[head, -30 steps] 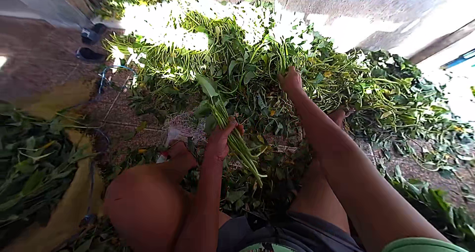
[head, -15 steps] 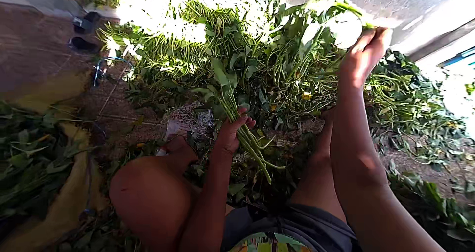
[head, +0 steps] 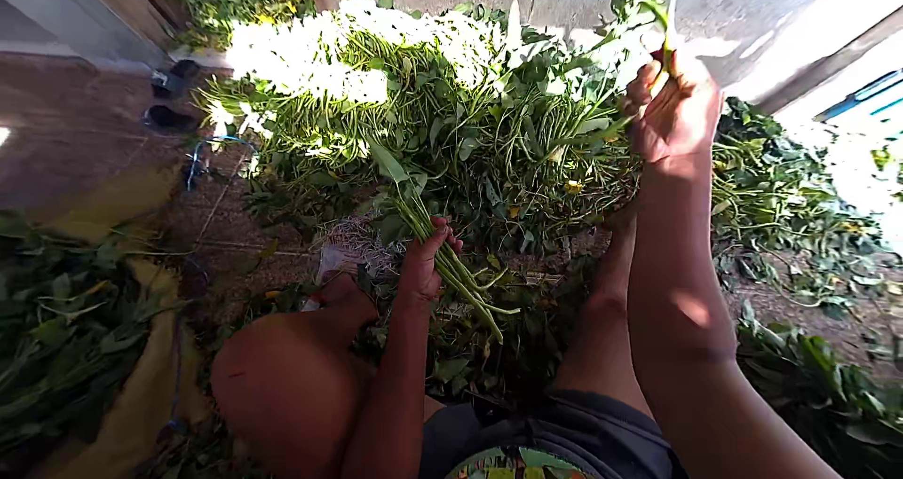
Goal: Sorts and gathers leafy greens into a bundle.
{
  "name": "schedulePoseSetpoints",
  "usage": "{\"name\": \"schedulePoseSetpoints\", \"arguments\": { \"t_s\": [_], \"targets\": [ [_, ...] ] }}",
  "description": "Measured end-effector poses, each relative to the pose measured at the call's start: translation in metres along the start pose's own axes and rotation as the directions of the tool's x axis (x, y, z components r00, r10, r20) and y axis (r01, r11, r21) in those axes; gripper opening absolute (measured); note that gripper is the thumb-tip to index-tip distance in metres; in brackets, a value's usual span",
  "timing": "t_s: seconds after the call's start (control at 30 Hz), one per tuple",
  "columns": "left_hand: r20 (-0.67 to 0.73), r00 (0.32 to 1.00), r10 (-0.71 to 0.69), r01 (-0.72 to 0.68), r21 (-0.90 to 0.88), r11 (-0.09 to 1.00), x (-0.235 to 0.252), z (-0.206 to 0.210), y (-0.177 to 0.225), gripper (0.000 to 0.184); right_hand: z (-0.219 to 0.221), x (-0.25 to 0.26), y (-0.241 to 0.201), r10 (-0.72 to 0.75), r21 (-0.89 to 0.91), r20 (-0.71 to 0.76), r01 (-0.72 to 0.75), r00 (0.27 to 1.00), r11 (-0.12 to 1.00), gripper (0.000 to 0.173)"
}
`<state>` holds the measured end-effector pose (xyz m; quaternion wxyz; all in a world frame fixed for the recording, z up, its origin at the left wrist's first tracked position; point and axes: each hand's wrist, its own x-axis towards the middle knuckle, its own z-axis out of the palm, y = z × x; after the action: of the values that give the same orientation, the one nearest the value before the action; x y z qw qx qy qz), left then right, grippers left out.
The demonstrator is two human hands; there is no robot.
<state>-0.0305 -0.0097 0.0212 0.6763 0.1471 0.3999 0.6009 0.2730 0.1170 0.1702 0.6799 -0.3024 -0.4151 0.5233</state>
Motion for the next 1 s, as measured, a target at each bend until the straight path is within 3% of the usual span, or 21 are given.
{"name": "schedulePoseSetpoints", "arguments": {
  "t_s": [0.07, 0.17, 0.2, 0.23, 0.3, 0.37, 0.5, 0.77, 1.0],
  "targets": [
    [-0.023, 1.0, 0.01, -0.01, 0.019, 1.0, 0.002, 0.001, 0.001, 0.013, -0.01, -0.028, 0.03, 0.183, -0.125, -0.016, -0.184, 0.983, 0.975, 0.041],
    [-0.044, 0.999, 0.004, 0.0, 0.1, 0.995, -0.001, 0.0, -0.007, 0.012, -0.033, -0.033, 0.084, 0.442, -0.189, -0.28, -0.5, 0.852, 0.845, 0.027],
    [-0.035, 0.999, 0.002, 0.002, 0.115, 0.993, -0.002, -0.001, -0.009, 0.012, -0.032, -0.034, 0.089, 0.42, -0.215, -0.334, -0.502, 0.844, 0.838, 0.03],
    [-0.018, 1.0, 0.008, -0.006, 0.12, 0.993, 0.0, -0.001, -0.007, 0.012, -0.026, -0.032, 0.08, 0.355, -0.25, -0.286, -0.427, 0.89, 0.869, 0.034],
    [-0.027, 0.999, 0.021, -0.017, 0.122, 0.992, 0.002, -0.002, -0.006, 0.012, -0.009, -0.022, 0.054, 0.192, -0.245, -0.051, -0.199, 0.98, 0.949, 0.038],
    [-0.046, 0.999, 0.022, -0.016, 0.126, 0.992, -0.001, -0.008, -0.009, 0.011, -0.005, -0.015, 0.045, 0.132, -0.217, 0.05, -0.119, 0.99, 0.969, 0.04],
    [-0.058, 0.995, 0.077, -0.07, 0.118, 0.991, 0.004, -0.004, 0.0, 0.012, -0.001, -0.027, 0.052, 0.194, -0.329, 0.116, -0.146, 0.974, 0.933, 0.027],
    [0.009, 0.99, 0.142, -0.142, 0.157, 0.977, -0.005, -0.005, 0.003, 0.011, -0.017, -0.166, 0.122, 0.425, -0.599, 0.069, -0.303, 0.903, 0.741, 0.027],
    [-0.054, 0.998, 0.037, -0.022, 0.267, 0.964, -0.015, 0.0, -0.011, 0.013, -0.014, -0.233, 0.142, 0.538, -0.727, 0.074, -0.324, 0.839, 0.605, 0.028]
  ]
}}
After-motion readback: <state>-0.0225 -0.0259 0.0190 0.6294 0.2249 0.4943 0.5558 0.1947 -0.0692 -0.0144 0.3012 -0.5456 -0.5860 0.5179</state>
